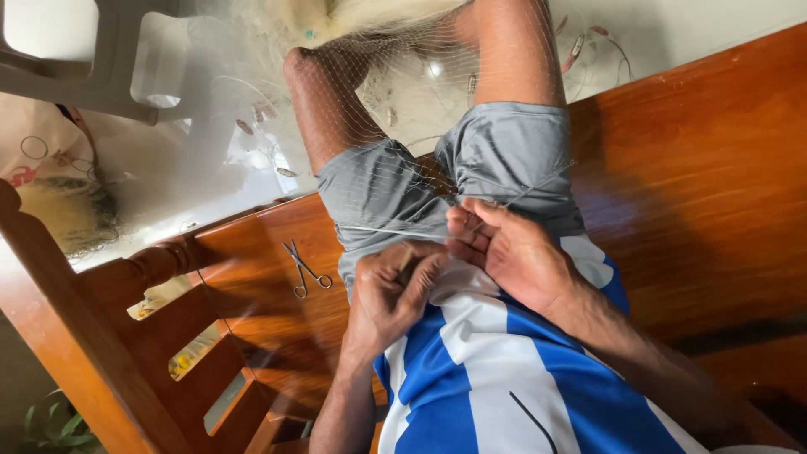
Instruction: A person is weaving or repairing a fishing net using a wooden shuttle and twine while sitting on a bench.
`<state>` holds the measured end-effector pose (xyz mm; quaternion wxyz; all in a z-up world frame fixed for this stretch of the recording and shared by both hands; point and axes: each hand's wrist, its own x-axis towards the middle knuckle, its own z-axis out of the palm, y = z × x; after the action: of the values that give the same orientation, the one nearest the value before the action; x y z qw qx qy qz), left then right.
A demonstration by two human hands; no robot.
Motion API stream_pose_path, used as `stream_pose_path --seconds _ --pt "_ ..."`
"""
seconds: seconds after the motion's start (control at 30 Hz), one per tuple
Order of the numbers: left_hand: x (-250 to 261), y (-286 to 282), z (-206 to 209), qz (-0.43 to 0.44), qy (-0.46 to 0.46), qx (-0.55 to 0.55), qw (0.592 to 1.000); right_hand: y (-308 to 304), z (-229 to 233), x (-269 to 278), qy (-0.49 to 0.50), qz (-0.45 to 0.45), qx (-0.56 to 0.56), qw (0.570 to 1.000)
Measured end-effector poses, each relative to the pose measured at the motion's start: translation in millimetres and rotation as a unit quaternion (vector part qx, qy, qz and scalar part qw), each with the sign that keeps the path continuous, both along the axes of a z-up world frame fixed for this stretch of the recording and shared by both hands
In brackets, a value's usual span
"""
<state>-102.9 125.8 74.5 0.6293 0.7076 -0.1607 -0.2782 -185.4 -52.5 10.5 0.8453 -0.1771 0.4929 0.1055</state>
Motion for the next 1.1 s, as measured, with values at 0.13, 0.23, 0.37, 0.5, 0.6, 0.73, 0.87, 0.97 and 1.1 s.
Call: stream_pose_path --seconds 0.13,0.23,0.37,0.5,0.6,0.73,0.87,0.97,1.1 --pt "-5.1 -6.0 10.0 -0.044 -0.04 -0.036 0.998 -4.1 -10.8 -10.7 -0.024 0.025 0.001 0.999" --pt "-10.8 -3.8 8.5 -0.053 -0.057 -0.047 0.996 -6.3 -18.8 -11.1 -0.035 0.049 -0.006 0.998" --pt "-16.5 -2.2 -4.1 -0.059 -0.06 -0.043 0.996 -7.2 -33.3 -7.0 -0.056 0.044 0.007 0.997" --pt "-18.7 -1.4 -8.2 -0.073 -0.063 -0.037 0.995 -8.3 -33.8 -2.0 -0.057 0.046 0.018 0.997" --pt "-18.2 -2.9 -6.8 -0.074 -0.076 -0.027 0.994 -9.4 -33.1 2.1 -0.051 0.059 0.009 0.997" --pt "-16.0 -1.3 4.3 -0.094 -0.091 0.03 0.991 -9.9 -40.9 3.9 -0.055 0.085 -0.006 0.995" --pt "-18.0 11.4 6.1 -0.127 -0.08 0.13 0.98 -11.6 -39.6 3.6 -0.067 0.1 -0.012 0.993" --pt "-21.5 19.5 4.2 -0.068 -0.063 0.144 0.985 -13.2 -34.9 3.0 -0.063 0.093 -0.01 0.994" --pt "-16.3 9.6 -10.9 0.023 -0.153 0.192 0.969 -14.9 -35.4 4.7 -0.057 0.101 -0.024 0.993"
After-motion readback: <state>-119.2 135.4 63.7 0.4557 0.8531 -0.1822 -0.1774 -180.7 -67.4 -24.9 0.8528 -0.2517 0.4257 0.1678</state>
